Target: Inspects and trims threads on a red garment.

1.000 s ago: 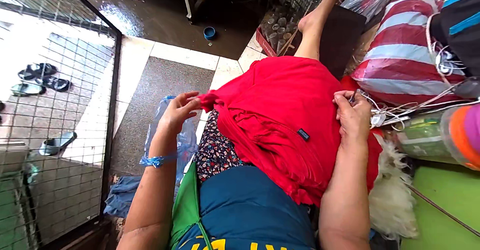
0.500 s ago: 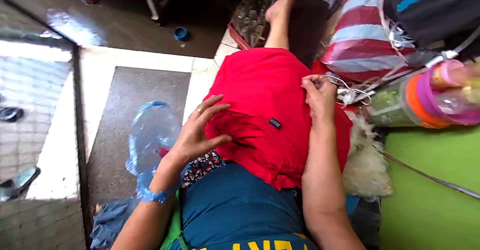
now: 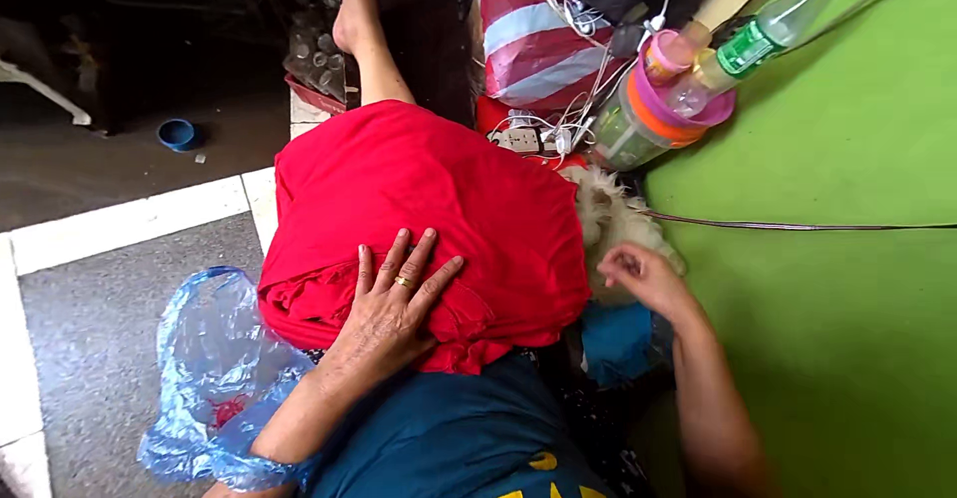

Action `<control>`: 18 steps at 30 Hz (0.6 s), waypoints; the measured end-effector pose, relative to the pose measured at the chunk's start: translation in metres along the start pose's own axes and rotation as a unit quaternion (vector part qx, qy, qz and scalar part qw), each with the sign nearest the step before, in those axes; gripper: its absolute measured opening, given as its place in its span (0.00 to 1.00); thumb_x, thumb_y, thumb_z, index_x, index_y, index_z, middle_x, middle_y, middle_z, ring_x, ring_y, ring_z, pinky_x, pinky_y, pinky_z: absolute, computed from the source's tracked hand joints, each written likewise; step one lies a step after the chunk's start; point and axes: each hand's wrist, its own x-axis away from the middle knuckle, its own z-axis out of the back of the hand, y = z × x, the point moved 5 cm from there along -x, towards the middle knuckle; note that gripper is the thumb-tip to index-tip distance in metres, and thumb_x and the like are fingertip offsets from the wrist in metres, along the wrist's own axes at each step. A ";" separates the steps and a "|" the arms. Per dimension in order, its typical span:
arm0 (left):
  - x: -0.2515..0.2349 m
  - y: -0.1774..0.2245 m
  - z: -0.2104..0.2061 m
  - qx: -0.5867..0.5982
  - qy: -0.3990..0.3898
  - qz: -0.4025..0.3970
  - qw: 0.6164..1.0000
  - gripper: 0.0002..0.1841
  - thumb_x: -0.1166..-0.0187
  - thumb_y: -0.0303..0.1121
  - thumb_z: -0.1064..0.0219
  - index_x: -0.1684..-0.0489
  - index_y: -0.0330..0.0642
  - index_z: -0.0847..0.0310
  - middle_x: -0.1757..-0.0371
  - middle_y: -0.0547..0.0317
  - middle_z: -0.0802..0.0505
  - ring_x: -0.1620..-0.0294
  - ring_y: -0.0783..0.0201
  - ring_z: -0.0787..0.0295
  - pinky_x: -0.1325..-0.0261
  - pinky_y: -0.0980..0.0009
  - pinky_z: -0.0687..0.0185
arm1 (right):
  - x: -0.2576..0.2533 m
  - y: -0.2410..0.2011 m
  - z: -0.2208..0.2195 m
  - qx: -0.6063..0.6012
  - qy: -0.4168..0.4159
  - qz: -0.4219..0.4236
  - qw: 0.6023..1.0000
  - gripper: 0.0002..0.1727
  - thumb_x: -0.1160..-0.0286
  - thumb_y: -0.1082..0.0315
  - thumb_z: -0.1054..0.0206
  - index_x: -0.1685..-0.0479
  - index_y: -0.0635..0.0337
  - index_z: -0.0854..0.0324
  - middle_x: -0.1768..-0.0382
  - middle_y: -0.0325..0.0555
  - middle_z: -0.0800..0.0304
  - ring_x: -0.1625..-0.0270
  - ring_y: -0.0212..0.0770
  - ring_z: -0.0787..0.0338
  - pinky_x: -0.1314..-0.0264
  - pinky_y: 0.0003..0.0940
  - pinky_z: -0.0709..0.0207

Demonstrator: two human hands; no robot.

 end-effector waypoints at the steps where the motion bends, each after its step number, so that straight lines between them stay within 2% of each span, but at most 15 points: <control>1: -0.001 0.000 -0.001 -0.004 0.000 0.003 1.000 0.49 0.48 0.51 0.22 0.14 0.55 0.30 0.11 0.36 0.33 0.11 0.27 0.43 0.26 0.14 0.55 | 0.011 0.009 -0.008 -0.014 -0.053 -0.007 0.998 0.20 0.21 0.66 0.30 0.39 0.73 0.21 0.61 0.52 0.09 0.60 0.40 0.10 0.50 0.40 0.16; 3: -0.003 0.000 -0.002 -0.010 0.003 0.011 1.000 0.49 0.50 0.50 0.22 0.14 0.55 0.29 0.12 0.34 0.32 0.12 0.25 0.41 0.27 0.14 0.54 | 0.027 0.018 -0.029 -0.058 -0.099 -0.013 0.993 0.39 0.34 0.62 0.22 0.23 0.71 0.32 0.55 0.50 0.10 0.54 0.37 0.12 0.48 0.35 0.18; 5: -0.003 -0.002 -0.003 -0.011 0.010 0.013 1.000 0.47 0.49 0.51 0.24 0.15 0.55 0.28 0.13 0.32 0.31 0.13 0.25 0.39 0.28 0.14 0.52 | 0.032 0.016 -0.048 -0.111 -0.060 -0.022 0.992 0.52 0.42 0.62 0.16 0.16 0.72 0.40 0.40 0.59 0.12 0.38 0.43 0.12 0.35 0.39 0.19; 6: -0.003 -0.004 -0.003 -0.009 0.010 0.013 1.000 0.46 0.47 0.52 0.26 0.16 0.56 0.28 0.13 0.32 0.31 0.14 0.24 0.39 0.28 0.14 0.52 | 0.031 0.014 -0.058 -0.130 -0.024 -0.017 0.991 0.54 0.44 0.63 0.14 0.15 0.73 0.41 0.33 0.63 0.15 0.31 0.46 0.14 0.29 0.40 0.20; 8: -0.005 -0.005 0.000 -0.006 0.005 0.018 1.000 0.44 0.42 0.58 0.31 0.16 0.56 0.27 0.14 0.31 0.30 0.15 0.23 0.37 0.28 0.14 0.51 | 0.025 0.011 -0.072 -0.141 0.035 -0.002 0.989 0.55 0.48 0.65 0.13 0.16 0.75 0.41 0.28 0.67 0.19 0.25 0.50 0.17 0.24 0.41 0.23; 12: -0.009 -0.001 0.001 -0.012 -0.002 0.034 0.999 0.44 0.39 0.61 0.35 0.16 0.53 0.27 0.16 0.30 0.28 0.18 0.20 0.35 0.29 0.13 0.52 | 0.017 0.011 -0.077 -0.091 0.021 -0.007 0.996 0.61 0.49 0.64 0.12 0.12 0.74 0.48 0.22 0.70 0.26 0.20 0.55 0.23 0.18 0.45 0.30; 14: -0.009 0.000 -0.001 -0.019 0.005 0.036 0.999 0.44 0.39 0.63 0.36 0.16 0.53 0.27 0.16 0.30 0.27 0.18 0.21 0.34 0.29 0.13 0.52 | 0.016 0.013 -0.079 -0.091 0.033 0.012 0.995 0.53 0.42 0.67 0.17 0.14 0.75 0.45 0.24 0.70 0.24 0.21 0.54 0.21 0.17 0.43 0.30; 15: -0.009 0.000 -0.002 -0.020 0.009 0.036 0.999 0.44 0.39 0.63 0.36 0.16 0.53 0.27 0.16 0.30 0.27 0.18 0.21 0.33 0.29 0.13 0.52 | 0.017 0.015 -0.080 -0.103 0.065 0.035 0.992 0.45 0.39 0.71 0.21 0.18 0.77 0.38 0.29 0.70 0.20 0.25 0.52 0.18 0.20 0.42 0.27; 17: -0.009 0.001 0.000 -0.023 0.010 0.040 0.999 0.45 0.39 0.63 0.36 0.16 0.52 0.27 0.16 0.30 0.27 0.19 0.21 0.33 0.29 0.13 0.51 | 0.019 0.013 -0.083 -0.140 0.145 0.083 0.976 0.26 0.36 0.78 0.30 0.34 0.80 0.24 0.42 0.67 0.11 0.37 0.45 0.10 0.31 0.35 0.20; 18: -0.009 0.003 0.001 -0.022 0.005 0.043 0.999 0.46 0.41 0.63 0.35 0.16 0.50 0.27 0.16 0.28 0.27 0.19 0.19 0.33 0.30 0.13 0.51 | 0.021 0.009 -0.081 -0.155 0.170 0.100 0.968 0.21 0.35 0.80 0.33 0.40 0.80 0.21 0.47 0.65 0.10 0.41 0.41 0.09 0.35 0.32 0.19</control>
